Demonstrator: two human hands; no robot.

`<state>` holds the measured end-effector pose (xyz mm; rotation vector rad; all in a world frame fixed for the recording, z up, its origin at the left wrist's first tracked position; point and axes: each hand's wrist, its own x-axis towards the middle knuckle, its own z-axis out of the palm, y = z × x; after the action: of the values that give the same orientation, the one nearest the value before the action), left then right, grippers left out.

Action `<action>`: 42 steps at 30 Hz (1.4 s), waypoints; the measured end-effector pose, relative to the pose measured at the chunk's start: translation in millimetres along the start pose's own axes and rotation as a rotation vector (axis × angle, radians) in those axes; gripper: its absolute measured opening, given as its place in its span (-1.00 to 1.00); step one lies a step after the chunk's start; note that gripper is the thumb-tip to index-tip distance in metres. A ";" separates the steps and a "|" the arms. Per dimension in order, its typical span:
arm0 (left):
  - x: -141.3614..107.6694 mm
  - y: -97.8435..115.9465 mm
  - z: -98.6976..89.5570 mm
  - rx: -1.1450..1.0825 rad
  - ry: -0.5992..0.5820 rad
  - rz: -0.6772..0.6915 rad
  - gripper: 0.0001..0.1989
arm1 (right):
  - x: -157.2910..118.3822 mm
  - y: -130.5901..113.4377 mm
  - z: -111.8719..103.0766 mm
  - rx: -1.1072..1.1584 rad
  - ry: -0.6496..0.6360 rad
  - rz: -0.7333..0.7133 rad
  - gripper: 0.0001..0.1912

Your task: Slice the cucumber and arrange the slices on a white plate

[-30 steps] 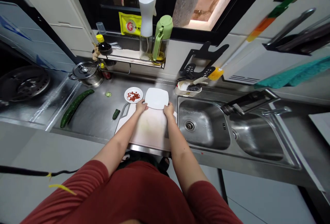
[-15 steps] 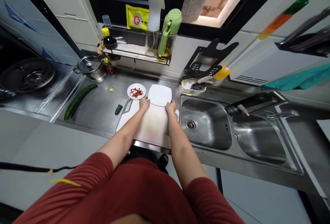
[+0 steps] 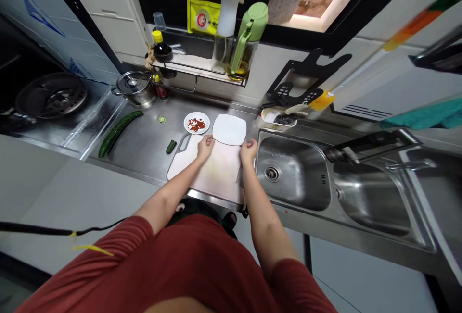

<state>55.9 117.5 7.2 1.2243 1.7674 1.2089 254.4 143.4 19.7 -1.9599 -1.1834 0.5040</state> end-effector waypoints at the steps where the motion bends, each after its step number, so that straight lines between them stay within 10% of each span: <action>1: -5.3 -0.7 -2.4 -0.039 0.003 0.006 -0.71 | -7.6 2.6 -6.8 0.024 -0.004 -0.024 -0.54; 9: -33.4 6.7 -47.6 -0.086 0.158 0.081 -0.70 | -78.7 39.5 -70.1 -0.043 -0.025 -0.125 -0.55; 15: -40.4 2.6 -109.9 0.297 0.418 0.111 -0.73 | -116.5 51.8 -103.2 -0.301 -0.194 -0.024 -0.52; 21: -36.6 -2.5 -153.6 0.675 0.464 -0.153 -0.64 | -122.4 45.1 -113.0 -0.534 -0.339 0.072 -0.49; 42: -22.1 -21.5 -169.6 0.753 0.218 -0.179 -0.66 | -117.7 36.5 -113.1 -0.621 -0.445 0.134 -0.43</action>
<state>-93.0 40.4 47.3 1.3122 2.5621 0.5858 292.8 -15.6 54.8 -2.5503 -1.6351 0.7327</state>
